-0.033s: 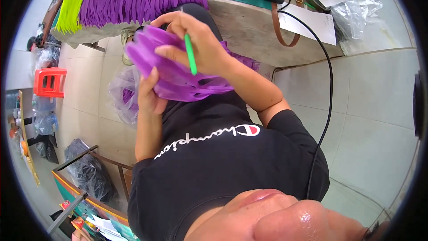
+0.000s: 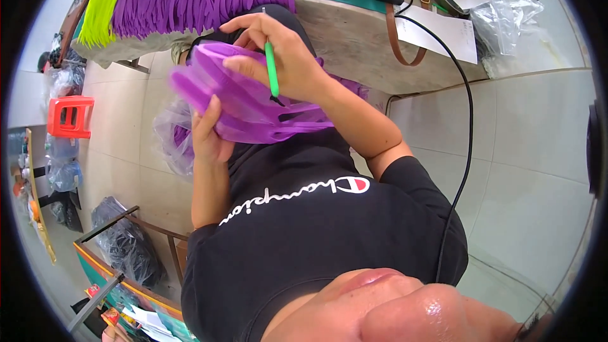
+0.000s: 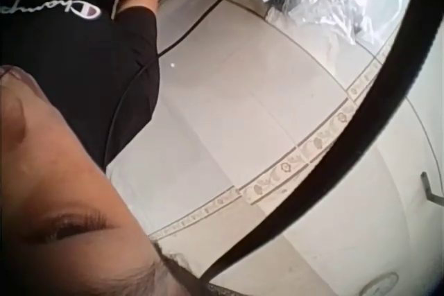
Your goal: Assembling or weaving purple plastic strips using a small hook tool.
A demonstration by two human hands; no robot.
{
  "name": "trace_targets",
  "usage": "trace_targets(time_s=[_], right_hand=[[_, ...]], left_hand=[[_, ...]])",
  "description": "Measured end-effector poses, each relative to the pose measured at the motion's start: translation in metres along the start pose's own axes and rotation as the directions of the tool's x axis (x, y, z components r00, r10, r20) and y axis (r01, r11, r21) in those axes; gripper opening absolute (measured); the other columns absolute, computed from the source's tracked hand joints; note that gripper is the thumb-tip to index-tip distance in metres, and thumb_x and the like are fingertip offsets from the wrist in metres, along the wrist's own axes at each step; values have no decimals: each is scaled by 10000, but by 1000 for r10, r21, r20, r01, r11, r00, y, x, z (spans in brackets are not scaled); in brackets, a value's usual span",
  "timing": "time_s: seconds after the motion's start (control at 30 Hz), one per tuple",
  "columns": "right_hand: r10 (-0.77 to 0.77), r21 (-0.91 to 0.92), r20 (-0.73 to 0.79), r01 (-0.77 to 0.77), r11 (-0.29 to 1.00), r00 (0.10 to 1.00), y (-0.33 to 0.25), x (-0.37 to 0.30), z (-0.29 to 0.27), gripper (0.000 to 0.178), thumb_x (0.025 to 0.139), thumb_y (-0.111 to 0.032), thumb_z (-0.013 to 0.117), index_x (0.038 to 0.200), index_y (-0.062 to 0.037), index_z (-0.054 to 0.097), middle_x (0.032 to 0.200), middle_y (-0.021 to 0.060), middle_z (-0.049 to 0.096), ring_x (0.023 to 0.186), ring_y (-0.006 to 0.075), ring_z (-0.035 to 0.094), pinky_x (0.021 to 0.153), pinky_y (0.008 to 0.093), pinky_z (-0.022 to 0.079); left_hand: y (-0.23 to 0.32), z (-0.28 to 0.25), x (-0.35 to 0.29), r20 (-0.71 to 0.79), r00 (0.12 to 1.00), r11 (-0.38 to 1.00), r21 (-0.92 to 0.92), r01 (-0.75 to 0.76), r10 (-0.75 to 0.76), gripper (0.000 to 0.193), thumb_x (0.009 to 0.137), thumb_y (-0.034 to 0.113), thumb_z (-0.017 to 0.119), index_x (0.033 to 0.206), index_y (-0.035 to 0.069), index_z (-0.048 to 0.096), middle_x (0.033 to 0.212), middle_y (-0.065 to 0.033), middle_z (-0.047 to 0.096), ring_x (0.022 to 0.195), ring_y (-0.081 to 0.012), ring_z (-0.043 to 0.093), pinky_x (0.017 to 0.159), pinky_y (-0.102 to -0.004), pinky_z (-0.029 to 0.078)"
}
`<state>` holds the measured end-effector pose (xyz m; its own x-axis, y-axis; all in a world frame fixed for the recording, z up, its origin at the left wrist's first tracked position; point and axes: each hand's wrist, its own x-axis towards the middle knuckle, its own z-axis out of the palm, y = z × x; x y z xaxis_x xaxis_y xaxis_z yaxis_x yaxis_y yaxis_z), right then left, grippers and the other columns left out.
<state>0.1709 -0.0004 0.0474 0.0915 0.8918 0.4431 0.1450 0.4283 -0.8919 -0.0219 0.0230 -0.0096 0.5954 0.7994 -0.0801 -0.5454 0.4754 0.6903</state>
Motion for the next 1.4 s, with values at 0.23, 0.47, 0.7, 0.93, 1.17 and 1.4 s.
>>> trace_targets(time_s=[0.23, 0.47, 0.7, 0.93, 1.17, 1.4], right_hand=[[133, 70, 270, -158, 985, 954, 36, -15, -17, 423, 829, -192, 737, 719, -102, 338, 718, -23, 394, 708, 77, 359, 640, 228, 363], [16, 183, -42, -8, 983, 999, 35, -6, -29, 427, 800, 14, 715, 727, -102, 310, 953, 131, 633, 803, 89, 570, 698, 219, 486], [181, -13, -58, -182, 983, 982, 73, -2, -17, 374, 923, -286, 628, 725, -48, 419, 850, 72, 635, 765, 93, 543, 691, 265, 471], [470, 82, 464, -564, 821, 751, 66, -7, -23, 434, 955, -452, 519, 784, -56, 563, 726, -33, 511, 706, 74, 460, 639, 243, 395], [459, -43, 729, -635, 771, 508, 42, -5, -15, 373, 961, -442, 512, 914, -71, 513, 851, -33, 506, 828, 66, 437, 761, 229, 383], [224, 256, 799, -653, 712, 558, 60, -1, -6, 390, 903, -324, 644, 702, -118, 381, 735, -90, 319, 699, 52, 318, 634, 236, 299]], left_hand=[[2, -2, -17, -22, 983, 955, 242, -169, 180, 281, 972, 133, 506, 1223, 9, 524, 1148, -62, 597, 1074, -145, 555, 928, -294, 429], [8, 0, -1, -81, 954, 520, 850, -84, 287, 316, 1003, 218, 453, 1179, -24, 554, 1091, -44, 592, 1024, -129, 524, 899, -279, 393], [-5, 1, 1, 86, 993, 968, -247, -53, 76, 418, 984, 233, 419, 1319, -16, 449, 1317, -133, 521, 1232, -254, 486, 1048, -400, 354], [-1, 2, 2, 271, 962, 846, -504, 171, -33, 458, 1001, 287, 358, 1355, 2, 419, 1368, -159, 478, 1278, -288, 446, 1092, -456, 300], [1, -12, -13, 369, 929, 858, -489, 158, 39, 454, 981, 316, 389, 1333, 45, 487, 1372, -145, 485, 1280, -302, 439, 1087, -497, 298], [2, -21, -7, 444, 891, 850, -503, 158, 97, 528, 989, 368, 363, 1356, -5, 427, 1428, -150, 408, 1323, -347, 371, 1086, -542, 283]])
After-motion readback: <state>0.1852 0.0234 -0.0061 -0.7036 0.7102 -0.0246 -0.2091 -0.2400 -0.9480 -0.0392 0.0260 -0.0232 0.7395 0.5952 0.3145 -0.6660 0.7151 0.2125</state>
